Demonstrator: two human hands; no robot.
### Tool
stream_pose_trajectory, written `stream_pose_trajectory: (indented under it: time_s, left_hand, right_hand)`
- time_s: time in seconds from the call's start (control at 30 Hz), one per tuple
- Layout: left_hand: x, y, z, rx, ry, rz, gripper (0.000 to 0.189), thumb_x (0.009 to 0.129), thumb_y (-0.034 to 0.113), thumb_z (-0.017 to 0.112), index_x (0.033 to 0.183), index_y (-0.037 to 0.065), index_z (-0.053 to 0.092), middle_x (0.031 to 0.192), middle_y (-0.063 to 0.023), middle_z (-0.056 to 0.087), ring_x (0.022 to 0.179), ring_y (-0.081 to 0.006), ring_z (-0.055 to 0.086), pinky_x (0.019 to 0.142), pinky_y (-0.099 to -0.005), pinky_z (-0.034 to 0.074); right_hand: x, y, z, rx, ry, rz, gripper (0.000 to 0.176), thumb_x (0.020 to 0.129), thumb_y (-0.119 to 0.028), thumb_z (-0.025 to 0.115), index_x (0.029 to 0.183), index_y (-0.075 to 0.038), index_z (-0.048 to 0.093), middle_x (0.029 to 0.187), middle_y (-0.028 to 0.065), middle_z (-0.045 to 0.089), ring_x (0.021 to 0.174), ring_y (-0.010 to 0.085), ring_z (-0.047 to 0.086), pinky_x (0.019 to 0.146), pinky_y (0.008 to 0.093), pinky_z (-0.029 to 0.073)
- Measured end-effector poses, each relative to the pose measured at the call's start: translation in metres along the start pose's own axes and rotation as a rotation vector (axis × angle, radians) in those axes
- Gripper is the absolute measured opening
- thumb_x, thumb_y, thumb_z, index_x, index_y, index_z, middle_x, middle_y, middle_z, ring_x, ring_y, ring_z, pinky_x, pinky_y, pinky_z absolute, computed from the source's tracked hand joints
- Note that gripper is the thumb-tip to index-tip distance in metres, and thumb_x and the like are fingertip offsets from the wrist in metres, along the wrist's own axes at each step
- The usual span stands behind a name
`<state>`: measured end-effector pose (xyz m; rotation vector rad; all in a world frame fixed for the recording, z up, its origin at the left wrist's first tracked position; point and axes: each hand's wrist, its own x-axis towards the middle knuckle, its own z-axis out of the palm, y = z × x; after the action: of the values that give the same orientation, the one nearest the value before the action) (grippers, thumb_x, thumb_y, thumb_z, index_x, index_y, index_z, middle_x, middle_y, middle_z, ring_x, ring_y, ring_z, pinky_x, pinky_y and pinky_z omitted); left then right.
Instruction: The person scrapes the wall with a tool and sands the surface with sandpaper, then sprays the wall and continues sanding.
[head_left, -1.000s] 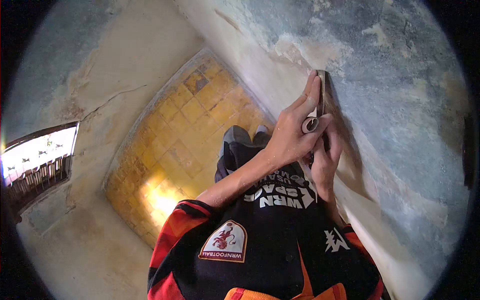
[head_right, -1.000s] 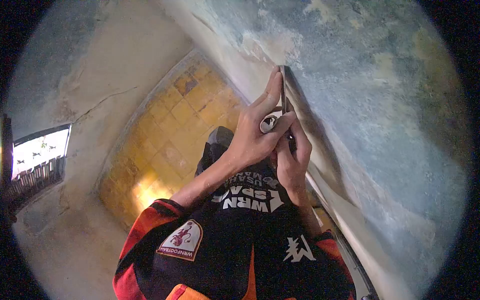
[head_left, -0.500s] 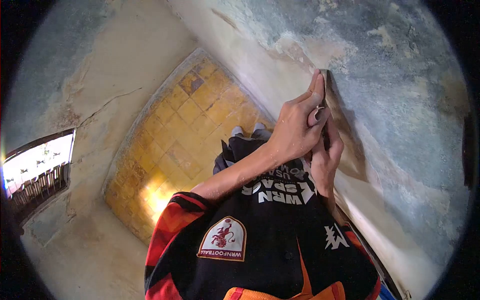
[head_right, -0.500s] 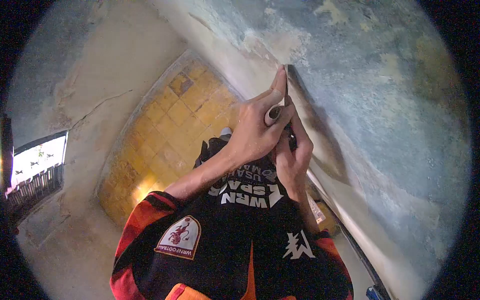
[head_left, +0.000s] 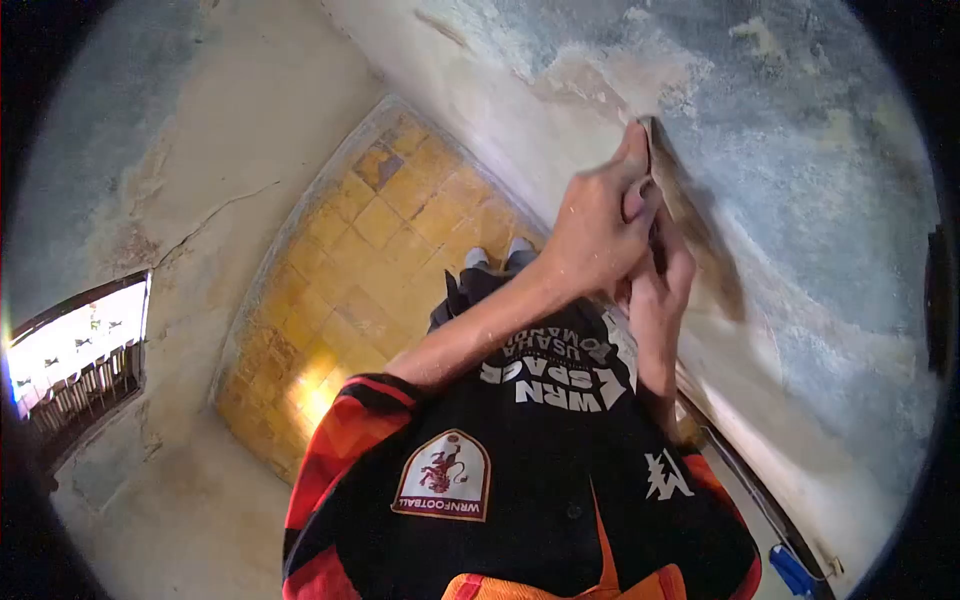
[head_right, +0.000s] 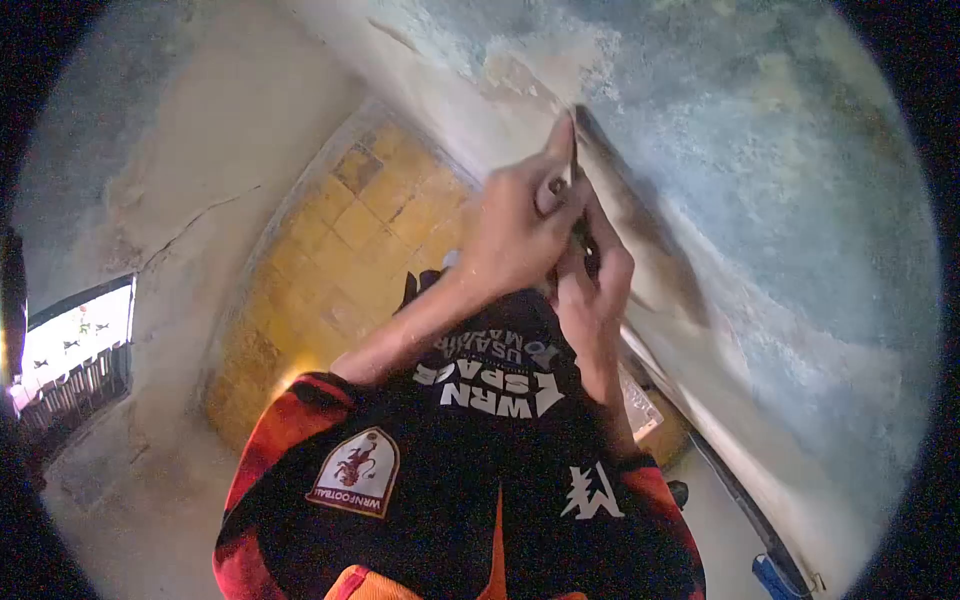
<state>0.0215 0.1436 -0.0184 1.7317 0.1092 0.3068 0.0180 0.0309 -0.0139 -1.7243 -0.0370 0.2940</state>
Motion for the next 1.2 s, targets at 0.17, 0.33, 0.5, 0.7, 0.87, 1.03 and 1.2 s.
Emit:
stream_pose_trajectory:
  time_s: [0.17,0.33,0.5,0.7,0.87,1.03,1.2]
  left_hand:
    - [0.024,-0.004,-0.021,0.028,0.007,-0.052,0.046,0.084,0.001,0.056,0.127,-0.014,0.048,0.086,-0.0327,0.058,0.079,-0.0487,0.062,0.068,-0.0450,0.050]
    - [0.008,-0.003,-0.003,-0.113,0.052,0.008,0.037,0.089,0.009,0.064,0.121,-0.007,0.058,0.085,-0.0298,0.063,0.083,-0.0372,0.071,0.073,-0.0374,0.051]
    - [0.006,-0.005,-0.009,-0.050,-0.027,-0.003,0.045,0.089,0.009,0.065,0.129,-0.009,0.054,0.088,-0.0308,0.063,0.087,-0.0446,0.067,0.078,-0.0375,0.052]
    - [0.001,-0.012,-0.002,-0.043,0.019,0.060,0.044,0.089,0.010,0.064,0.126,-0.013,0.054,0.091,-0.0310,0.063,0.085,-0.0469,0.065,0.080,-0.0396,0.052]
    - [0.011,-0.003,-0.009,-0.019,-0.020,-0.016,0.020,0.090,0.012,0.064,0.095,-0.007,0.061,0.082,-0.0281,0.061,0.072,-0.0411,0.060,0.072,-0.0414,0.050]
    - [0.008,-0.001,-0.008,-0.031,0.038,-0.032,0.021,0.091,0.015,0.063,0.093,-0.007,0.061,0.076,-0.0260,0.060,0.064,-0.0332,0.057,0.067,-0.0403,0.049]
    - [-0.002,-0.002,-0.006,-0.033,0.000,-0.045,0.021,0.091,0.014,0.063,0.094,-0.007,0.060,0.075,-0.0253,0.058,0.065,-0.0223,0.049,0.068,-0.0385,0.048]
  right_hand:
    - [0.011,0.007,0.011,-0.096,-0.014,-0.141,0.043,0.097,-0.013,0.056,0.135,0.006,0.054,0.108,0.0121,0.068,0.099,0.0147,0.060,0.087,0.0278,0.048]
    - [-0.006,0.001,0.007,-0.038,0.052,-0.095,0.046,0.098,-0.013,0.055,0.140,0.007,0.050,0.109,0.0119,0.068,0.098,0.0123,0.060,0.084,0.0246,0.048]
    - [-0.011,0.000,0.007,0.099,0.022,0.029,0.044,0.099,-0.012,0.054,0.139,0.005,0.052,0.090,0.0013,0.063,0.061,0.0024,0.048,0.050,0.0186,0.036]
    - [-0.010,-0.003,0.007,0.172,0.044,0.079,0.043,0.099,-0.014,0.057,0.140,0.000,0.053,0.079,-0.0038,0.057,0.056,0.0004,0.042,0.044,0.0185,0.029]
    - [-0.006,-0.002,0.019,0.033,0.112,-0.094,0.044,0.097,-0.012,0.056,0.139,0.001,0.054,0.075,-0.0039,0.056,0.053,0.0016,0.041,0.044,0.0195,0.030]
    - [-0.008,0.002,0.006,0.027,0.021,0.003,0.043,0.097,-0.011,0.056,0.137,0.005,0.054,0.095,0.0026,0.063,0.070,0.0064,0.052,0.058,0.0209,0.041]
    - [-0.010,0.007,0.007,0.036,0.049,-0.023,0.043,0.097,-0.009,0.055,0.137,0.007,0.052,0.112,0.0086,0.067,0.098,0.0122,0.059,0.084,0.0242,0.047]
